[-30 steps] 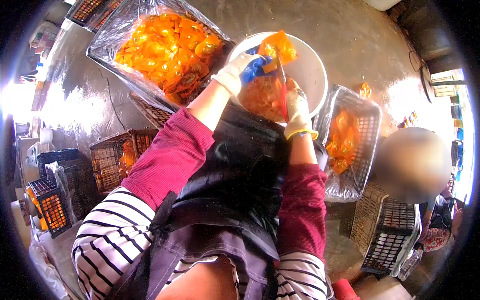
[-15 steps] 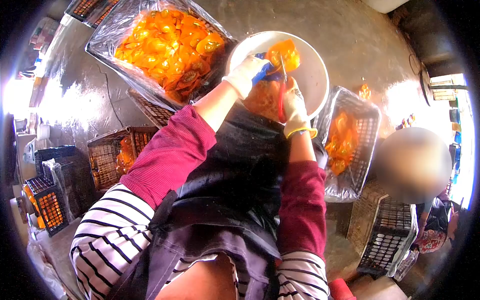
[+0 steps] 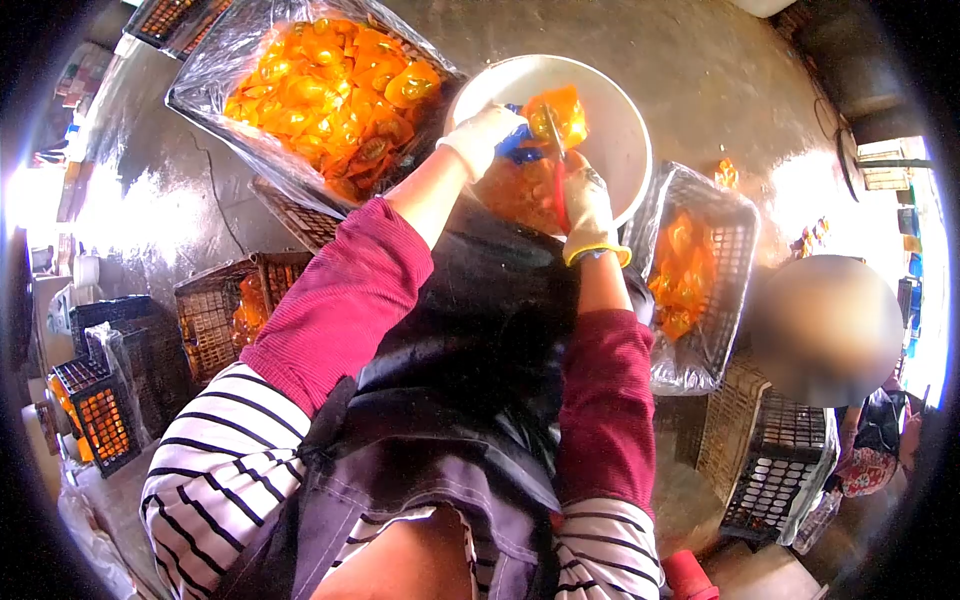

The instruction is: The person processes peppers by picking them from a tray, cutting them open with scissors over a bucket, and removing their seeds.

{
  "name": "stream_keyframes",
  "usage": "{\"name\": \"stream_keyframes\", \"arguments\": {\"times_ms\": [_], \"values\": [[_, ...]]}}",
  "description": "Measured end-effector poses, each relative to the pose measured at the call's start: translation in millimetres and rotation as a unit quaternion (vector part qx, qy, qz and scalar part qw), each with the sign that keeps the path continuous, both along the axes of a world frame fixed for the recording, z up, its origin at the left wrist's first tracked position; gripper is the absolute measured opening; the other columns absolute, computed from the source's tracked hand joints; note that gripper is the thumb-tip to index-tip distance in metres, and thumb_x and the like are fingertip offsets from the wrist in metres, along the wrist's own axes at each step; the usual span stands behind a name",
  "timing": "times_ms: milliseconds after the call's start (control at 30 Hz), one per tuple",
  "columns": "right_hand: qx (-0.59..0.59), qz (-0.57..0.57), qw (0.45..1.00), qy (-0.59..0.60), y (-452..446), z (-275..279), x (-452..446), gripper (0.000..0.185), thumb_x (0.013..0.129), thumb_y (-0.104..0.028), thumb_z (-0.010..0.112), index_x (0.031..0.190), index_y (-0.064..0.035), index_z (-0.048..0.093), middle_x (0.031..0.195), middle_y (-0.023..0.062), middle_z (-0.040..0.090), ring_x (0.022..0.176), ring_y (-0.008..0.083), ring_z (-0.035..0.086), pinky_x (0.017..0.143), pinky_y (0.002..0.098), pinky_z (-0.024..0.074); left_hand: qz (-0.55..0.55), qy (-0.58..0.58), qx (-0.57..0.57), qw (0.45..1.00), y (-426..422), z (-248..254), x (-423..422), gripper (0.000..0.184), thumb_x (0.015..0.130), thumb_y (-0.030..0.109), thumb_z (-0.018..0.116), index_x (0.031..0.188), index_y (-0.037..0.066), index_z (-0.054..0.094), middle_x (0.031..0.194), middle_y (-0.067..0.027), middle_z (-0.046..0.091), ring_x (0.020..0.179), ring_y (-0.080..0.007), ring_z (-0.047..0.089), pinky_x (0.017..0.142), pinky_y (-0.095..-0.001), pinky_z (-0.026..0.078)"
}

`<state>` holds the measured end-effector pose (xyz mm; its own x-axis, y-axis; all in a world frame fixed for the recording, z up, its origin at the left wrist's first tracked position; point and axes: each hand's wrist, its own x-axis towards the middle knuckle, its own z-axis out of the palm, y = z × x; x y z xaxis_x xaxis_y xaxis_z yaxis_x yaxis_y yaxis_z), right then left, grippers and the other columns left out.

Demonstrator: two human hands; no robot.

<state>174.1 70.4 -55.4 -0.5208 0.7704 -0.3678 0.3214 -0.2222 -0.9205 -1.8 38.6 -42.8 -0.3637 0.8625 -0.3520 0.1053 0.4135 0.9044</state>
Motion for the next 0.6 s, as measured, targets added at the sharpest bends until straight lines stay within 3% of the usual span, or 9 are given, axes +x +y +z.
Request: {"name": "stream_keyframes", "arguments": {"times_ms": [100,200,300,400,433,500,533,567,600], "values": [[-0.039,0.01,0.996,-0.085,-1.9,21.4,-3.8,0.034,0.089,-0.033,0.056,0.111,-0.007,0.058,0.086,0.0134,0.067,0.078,0.0273,0.066,0.065,0.0361,0.0499,-0.008,0.184,-0.048,0.982,-10.1,28.4,-4.0,0.033,0.085,0.025,0.051,0.096,-0.003,0.065,0.103,-0.0223,0.064,0.097,-0.0319,0.062,0.084,-0.037,0.045],[0.282,0.036,0.947,-0.149,5.9,-16.6,-1.9,0.028,0.087,-0.021,0.062,0.109,-0.0034,0.059,0.077,0.0062,0.064,0.064,0.0145,0.062,0.054,0.0254,0.0463,-0.04,0.196,-0.084,0.976,-11.1,37.8,-5.4,0.033,0.086,0.024,0.047,0.098,-0.001,0.066,0.103,-0.0221,0.064,0.099,-0.0319,0.061,0.087,-0.0371,0.045],[0.323,0.108,0.91,-0.235,4.2,-10.4,4.6,0.029,0.088,-0.023,0.061,0.109,-0.0033,0.059,0.078,0.0085,0.065,0.056,0.013,0.06,0.049,0.0239,0.0458,-0.07,0.25,-0.085,0.962,-9.2,27.2,-11.8,0.035,0.086,0.024,0.044,0.104,0.001,0.064,0.107,-0.0217,0.062,0.102,-0.0319,0.06,0.09,-0.0375,0.045],[0.07,0.058,0.992,-0.083,1.5,1.5,1.8,0.031,0.089,-0.026,0.06,0.108,-0.0021,0.059,0.081,0.0106,0.066,0.057,0.015,0.062,0.049,0.0238,0.0468,-0.04,0.252,-0.044,0.966,-4.7,28.8,-12.0,0.037,0.087,0.022,0.041,0.111,0.003,0.061,0.113,-0.0221,0.06,0.105,-0.0326,0.058,0.091,-0.0381,0.045],[0.002,0.048,0.998,-0.045,0.8,5.8,0.8,0.031,0.089,-0.026,0.059,0.109,-0.0019,0.059,0.082,0.0111,0.066,0.058,0.0157,0.063,0.048,0.0239,0.0477,0.011,0.258,-0.031,0.966,4.2,18.9,-13.8,0.027,0.085,0.021,0.055,0.104,0.004,0.063,0.1,-0.0132,0.065,0.092,-0.0238,0.063,0.082,-0.0351,0.049],[-0.132,0.025,0.99,0.032,1.0,17.1,-0.8,0.031,0.091,-0.025,0.058,0.111,-0.0015,0.058,0.085,0.0121,0.067,0.06,0.0172,0.064,0.048,0.0241,0.0495,0.083,-0.126,0.08,0.985,21.9,-26.2,-28.5,0.025,0.085,0.02,0.058,0.105,0.007,0.063,0.102,-0.0106,0.065,0.091,-0.0247,0.063,0.079,-0.0367,0.051],[-0.134,0.005,0.989,0.063,-2.2,25.4,-3.3,0.031,0.091,-0.024,0.057,0.112,-0.0016,0.057,0.087,0.0123,0.067,0.061,0.0177,0.065,0.048,0.0243,0.0502,0.115,-0.314,0.132,0.933,27.3,-38.1,-33.0,0.024,0.085,0.02,0.06,0.105,0.008,0.063,0.102,-0.0094,0.064,0.091,-0.0251,0.063,0.078,-0.0376,0.052],[-0.136,-0.014,0.986,0.094,-8.2,33.8,-7.4,0.031,0.092,-0.024,0.056,0.114,-0.0016,0.057,0.089,0.0126,0.067,0.063,0.0183,0.066,0.048,0.0244,0.0509,0.11,-0.525,0.163,0.828,-1.4,10.0,-11.1,0.028,0.083,0.022,0.065,0.109,0.011,0.062,0.106,-0.0061,0.063,0.094,-0.0262,0.062,0.079,-0.0371,0.052],[-0.139,-0.032,0.982,0.125,-11.4,37.6,-10.3,0.032,0.092,-0.023,0.055,0.116,-0.0017,0.056,0.09,0.0128,0.067,0.064,0.0189,0.066,0.048,0.0246,0.0516,0.061,-0.464,0.206,0.86,4.5,0.2,-5.7,0.034,0.081,0.021,0.068,0.112,0.01,0.06,0.105,-0.0061,0.063,0.097,-0.0223,0.061,0.083,-0.0314,0.05]]}}
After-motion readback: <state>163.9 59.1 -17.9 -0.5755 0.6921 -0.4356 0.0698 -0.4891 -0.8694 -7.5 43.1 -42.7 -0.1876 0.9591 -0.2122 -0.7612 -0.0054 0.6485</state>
